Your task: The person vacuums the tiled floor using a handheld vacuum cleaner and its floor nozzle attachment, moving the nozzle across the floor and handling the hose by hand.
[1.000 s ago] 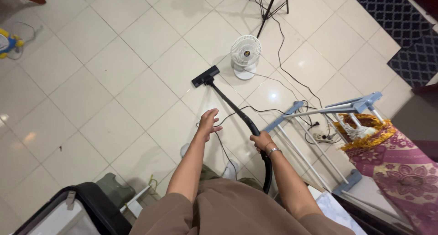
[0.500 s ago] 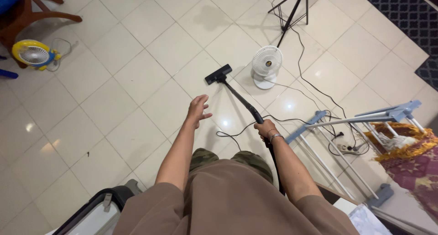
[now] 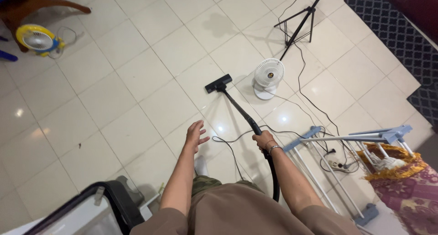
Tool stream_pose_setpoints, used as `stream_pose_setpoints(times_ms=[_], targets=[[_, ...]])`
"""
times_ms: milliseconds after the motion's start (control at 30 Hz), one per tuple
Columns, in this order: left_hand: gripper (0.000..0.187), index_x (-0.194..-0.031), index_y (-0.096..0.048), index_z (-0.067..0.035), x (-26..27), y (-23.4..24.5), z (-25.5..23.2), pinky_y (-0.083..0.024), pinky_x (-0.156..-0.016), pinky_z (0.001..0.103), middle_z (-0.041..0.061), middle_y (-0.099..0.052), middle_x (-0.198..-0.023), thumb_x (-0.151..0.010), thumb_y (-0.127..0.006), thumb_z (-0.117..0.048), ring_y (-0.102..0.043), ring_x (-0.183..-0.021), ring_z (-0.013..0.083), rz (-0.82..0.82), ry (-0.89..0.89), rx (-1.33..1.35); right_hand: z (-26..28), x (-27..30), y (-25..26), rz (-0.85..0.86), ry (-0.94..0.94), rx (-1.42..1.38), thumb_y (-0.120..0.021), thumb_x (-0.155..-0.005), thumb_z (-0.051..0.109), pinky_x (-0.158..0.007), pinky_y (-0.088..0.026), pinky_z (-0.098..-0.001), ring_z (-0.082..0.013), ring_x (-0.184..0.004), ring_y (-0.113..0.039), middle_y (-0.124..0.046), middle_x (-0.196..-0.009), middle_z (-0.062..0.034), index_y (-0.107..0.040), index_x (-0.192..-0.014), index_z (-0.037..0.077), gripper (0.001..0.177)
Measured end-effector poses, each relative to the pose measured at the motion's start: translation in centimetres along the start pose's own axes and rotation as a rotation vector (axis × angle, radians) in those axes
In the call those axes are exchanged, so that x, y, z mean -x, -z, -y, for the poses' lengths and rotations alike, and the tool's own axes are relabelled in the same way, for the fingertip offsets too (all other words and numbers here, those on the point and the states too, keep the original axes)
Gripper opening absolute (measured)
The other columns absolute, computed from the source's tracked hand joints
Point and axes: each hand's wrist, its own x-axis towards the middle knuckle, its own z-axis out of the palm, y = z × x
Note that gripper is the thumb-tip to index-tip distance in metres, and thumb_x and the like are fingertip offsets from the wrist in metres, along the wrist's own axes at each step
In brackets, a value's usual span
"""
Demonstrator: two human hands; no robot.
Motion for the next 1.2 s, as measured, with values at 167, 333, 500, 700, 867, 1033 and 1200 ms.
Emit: stream_pose_setpoints(times_ms=[167,333,500,700,867,1033,1200], targets=[[0.059,-0.142,-0.052,-0.01,0.3,-1.9,5.4,-0.063,-0.084,0.046,0.011,-0.05,-0.149,-0.093,-0.06,-0.042,-0.053,-0.131,0.0304,0.013,0.03,0.056,-4.2,0.5,0.6,0.021,0.03,0.009,-0.071,-0.085,0.022,-0.043,-0.049,-0.0391,-0.022,-0.046,-0.057,-0.061,-0.062,-0.0101,-0.062,-0.083,-0.006,0.03],[0.058,-0.14,-0.055,-0.009,1.0,-5.4,9.2,-0.063,-0.081,0.045,0.013,-0.052,-0.142,-0.093,-0.06,-0.04,-0.055,-0.125,0.0304,0.074,0.036,0.057,-9.3,2.4,1.3,0.072,0.038,-0.001,-0.069,-0.086,0.021,-0.041,-0.046,-0.0372,-0.0208,-0.044,-0.055,-0.059,-0.061,-0.0102,-0.062,-0.085,-0.004,0.027],[0.057,-0.14,-0.055,-0.009,1.8,-8.3,7.5,-0.064,-0.08,0.044,0.009,-0.054,-0.143,-0.093,-0.06,-0.041,-0.055,-0.126,0.0284,0.109,-0.012,0.001,-11.4,4.9,3.0,0.077,0.012,-0.01,-0.069,-0.085,0.02,-0.04,-0.045,-0.0381,-0.0204,-0.042,-0.052,-0.058,-0.06,-0.0094,-0.059,-0.083,-0.005,0.027],[0.057,-0.142,-0.054,-0.01,1.0,-9.8,4.3,-0.064,-0.079,0.042,0.008,-0.052,-0.145,-0.093,-0.06,-0.04,-0.053,-0.13,0.0301,0.135,-0.024,-0.044,-11.3,4.1,3.7,0.087,0.022,-0.012,-0.069,-0.084,0.02,-0.04,-0.045,-0.0394,-0.0217,-0.042,-0.052,-0.058,-0.06,-0.0112,-0.061,-0.084,-0.006,0.027],[0.055,-0.141,-0.053,-0.011,1.2,-8.6,4.7,-0.065,-0.079,0.043,0.008,-0.054,-0.144,-0.094,-0.06,-0.04,-0.054,-0.131,0.0294,0.123,-0.025,0.011,-8.0,1.5,1.6,0.073,0.038,0.068,-0.07,-0.085,0.025,-0.044,-0.051,-0.0371,-0.0214,-0.046,-0.061,-0.064,-0.062,-0.0108,-0.065,-0.083,-0.006,0.032],[0.055,-0.141,-0.055,-0.011,0.5,-5.4,4.0,-0.064,-0.078,0.043,0.008,-0.054,-0.143,-0.094,-0.06,-0.038,-0.054,-0.13,0.0302,0.099,0.003,-0.012,-3.6,-0.6,-0.2,0.059,0.014,-0.008,-0.07,-0.085,0.024,-0.044,-0.049,-0.0402,-0.0224,-0.047,-0.058,-0.062,-0.063,-0.0106,-0.064,-0.083,-0.006,0.03],[0.056,-0.143,-0.052,-0.012,-0.9,-1.6,0.6,-0.063,-0.08,0.043,0.008,-0.053,-0.146,-0.095,-0.058,-0.039,-0.054,-0.131,0.0296,0.064,-0.025,-0.016,1.0,-3.4,-2.0,0.061,0.057,0.005,-0.07,-0.087,0.025,-0.044,-0.049,-0.0391,-0.0226,-0.046,-0.058,-0.061,-0.06,-0.0108,-0.065,-0.083,-0.008,0.033]])
